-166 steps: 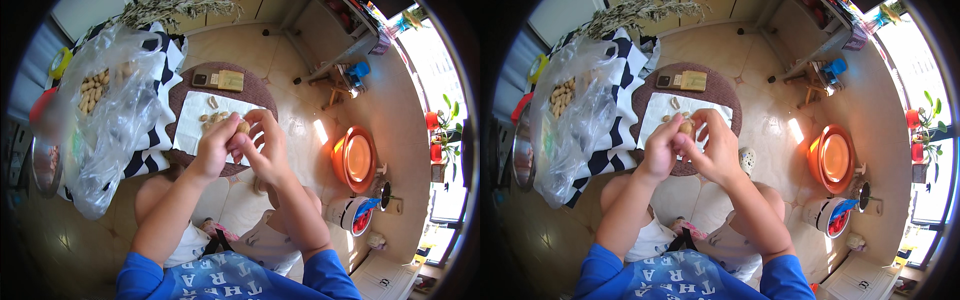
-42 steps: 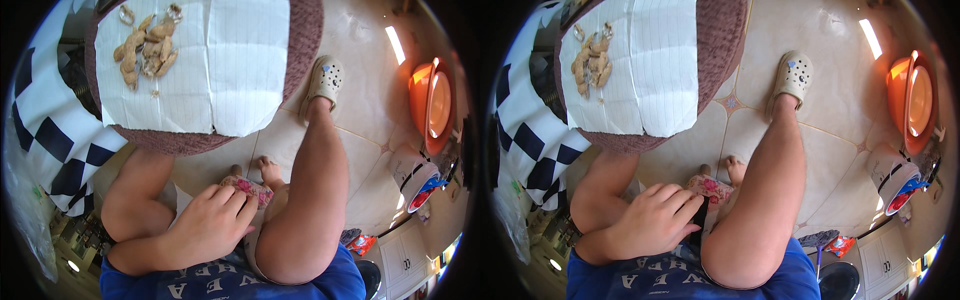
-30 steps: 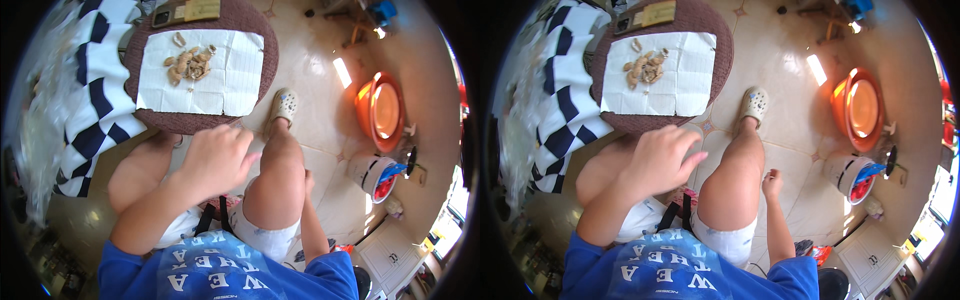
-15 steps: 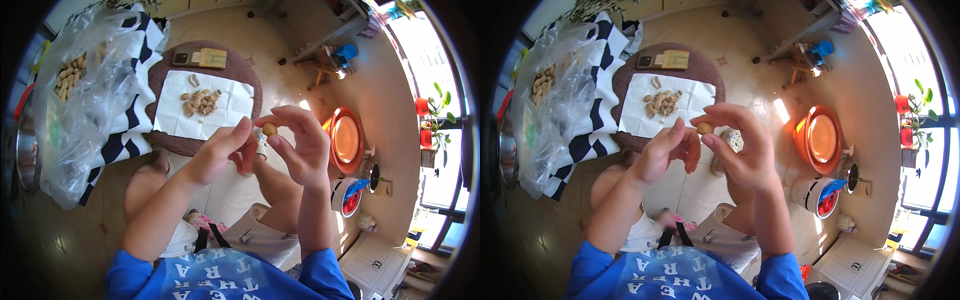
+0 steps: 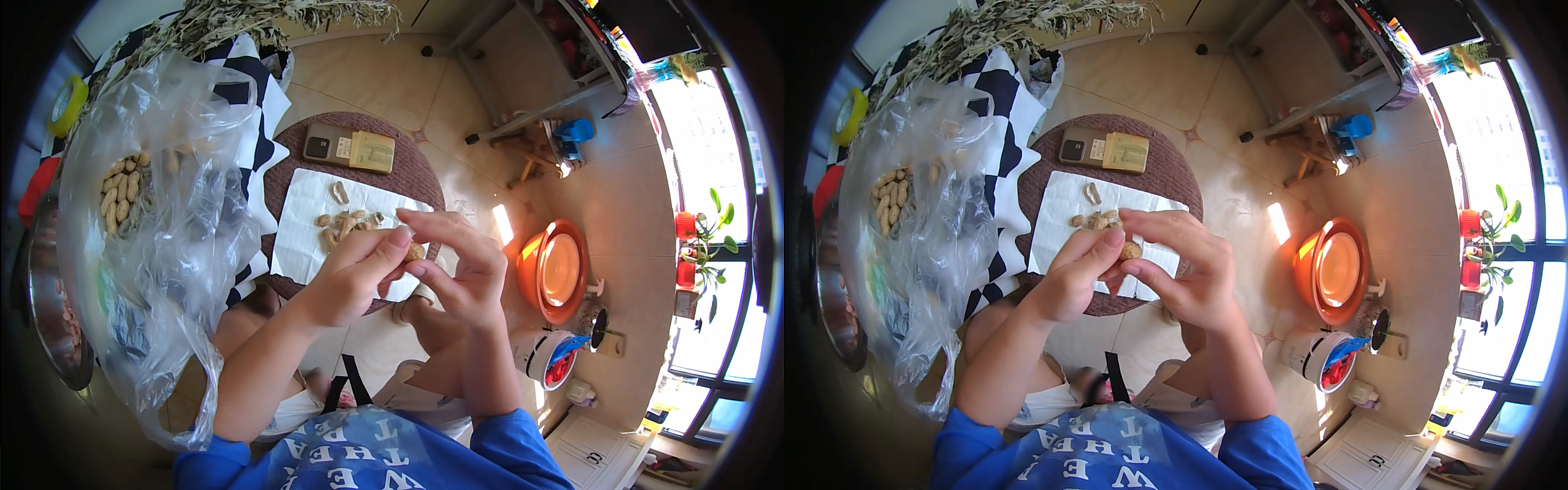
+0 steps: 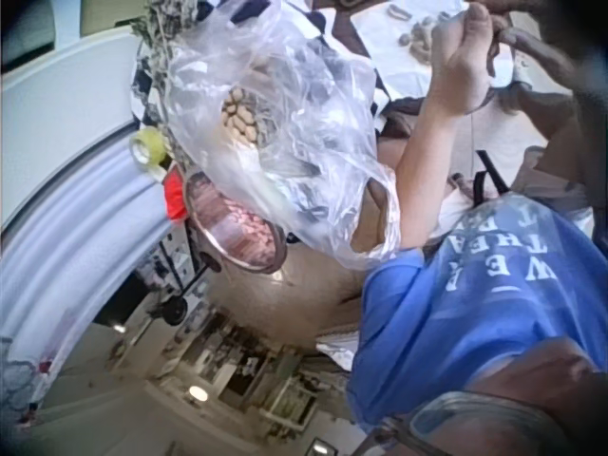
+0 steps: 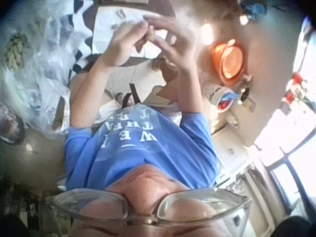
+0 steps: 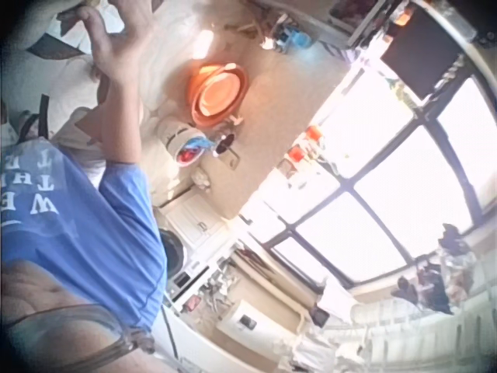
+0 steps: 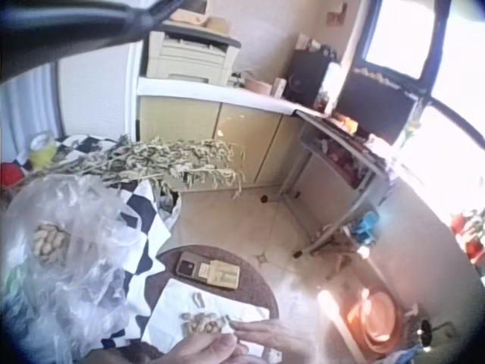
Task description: The person shells peanuts by hand, removing the nuts from their shells and placing the nuts on a white paper while discarding the shells.
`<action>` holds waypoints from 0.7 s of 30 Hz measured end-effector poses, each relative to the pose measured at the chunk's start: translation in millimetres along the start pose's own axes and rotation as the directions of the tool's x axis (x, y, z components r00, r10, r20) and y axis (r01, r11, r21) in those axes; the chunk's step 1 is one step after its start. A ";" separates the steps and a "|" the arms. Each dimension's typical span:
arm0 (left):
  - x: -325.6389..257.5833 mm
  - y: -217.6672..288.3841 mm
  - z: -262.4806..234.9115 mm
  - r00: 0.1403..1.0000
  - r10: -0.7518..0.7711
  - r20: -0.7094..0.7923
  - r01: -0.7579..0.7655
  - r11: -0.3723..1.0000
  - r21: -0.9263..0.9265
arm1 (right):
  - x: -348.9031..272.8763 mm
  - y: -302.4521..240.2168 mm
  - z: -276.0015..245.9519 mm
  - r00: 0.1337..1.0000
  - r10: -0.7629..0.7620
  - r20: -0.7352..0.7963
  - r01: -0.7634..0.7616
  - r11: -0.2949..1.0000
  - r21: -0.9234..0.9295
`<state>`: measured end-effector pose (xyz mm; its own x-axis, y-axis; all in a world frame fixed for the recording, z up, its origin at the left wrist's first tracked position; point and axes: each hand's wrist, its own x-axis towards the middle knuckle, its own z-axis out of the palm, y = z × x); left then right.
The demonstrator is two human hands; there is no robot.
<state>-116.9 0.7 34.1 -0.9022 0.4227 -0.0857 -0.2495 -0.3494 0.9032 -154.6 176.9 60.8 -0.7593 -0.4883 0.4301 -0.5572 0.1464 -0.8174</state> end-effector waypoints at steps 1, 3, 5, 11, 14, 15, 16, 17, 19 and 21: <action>0.1 2.0 -3.8 0.998 0.012 -0.059 -0.006 0.996 0.085 | 3.7 -0.4 0.4 0.999 -0.033 0.022 0.035 0.992 -0.119; 3.1 4.5 -3.4 0.971 0.202 -0.131 -0.134 0.907 0.400 | 0.0 5.5 3.0 0.999 0.020 0.040 -0.014 0.988 -0.153; 9.2 -1.9 -4.6 0.918 0.379 -0.117 -0.197 0.691 0.696 | -9.6 12.7 8.0 0.995 0.100 0.021 -0.095 0.984 -0.148; 12.9 -14.1 5.4 0.941 0.331 -0.065 -0.130 0.535 0.835 | -32.8 11.9 6.4 0.968 0.239 -0.072 -0.248 0.955 -0.166; 12.9 -19.4 12.6 0.943 0.313 -0.109 -0.104 0.592 0.799 | -45.3 12.4 3.8 0.937 0.323 -0.132 -0.323 0.946 0.027; 12.6 -21.3 14.1 0.934 0.340 -0.107 -0.119 0.580 0.806 | -49.3 12.7 3.2 0.943 0.302 -0.142 -0.292 0.953 0.082; 13.3 -23.4 16.8 0.924 0.367 -0.104 -0.134 0.567 0.813 | -51.8 12.8 2.7 0.941 0.305 -0.143 -0.286 0.948 0.144; 14.4 -24.9 17.3 0.915 0.402 -0.035 -0.167 0.459 0.873 | -52.2 11.4 5.4 0.941 0.306 -0.144 -0.273 0.938 0.213; 7.4 -39.2 24.8 0.895 0.444 0.051 -0.261 0.425 0.867 | -61.4 9.1 11.7 0.940 0.317 -0.129 -0.258 0.905 0.338; 1.0 -45.0 29.5 0.878 0.472 0.079 -0.306 0.425 0.852 | -70.9 4.0 14.8 0.925 0.360 -0.120 -0.301 0.888 0.347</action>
<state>-96.2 41.5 5.8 -0.8820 0.2725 0.3845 0.4694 0.4347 0.7686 -98.0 199.3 21.3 -0.9434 -0.2961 0.1496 -0.1501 -0.0211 -0.9884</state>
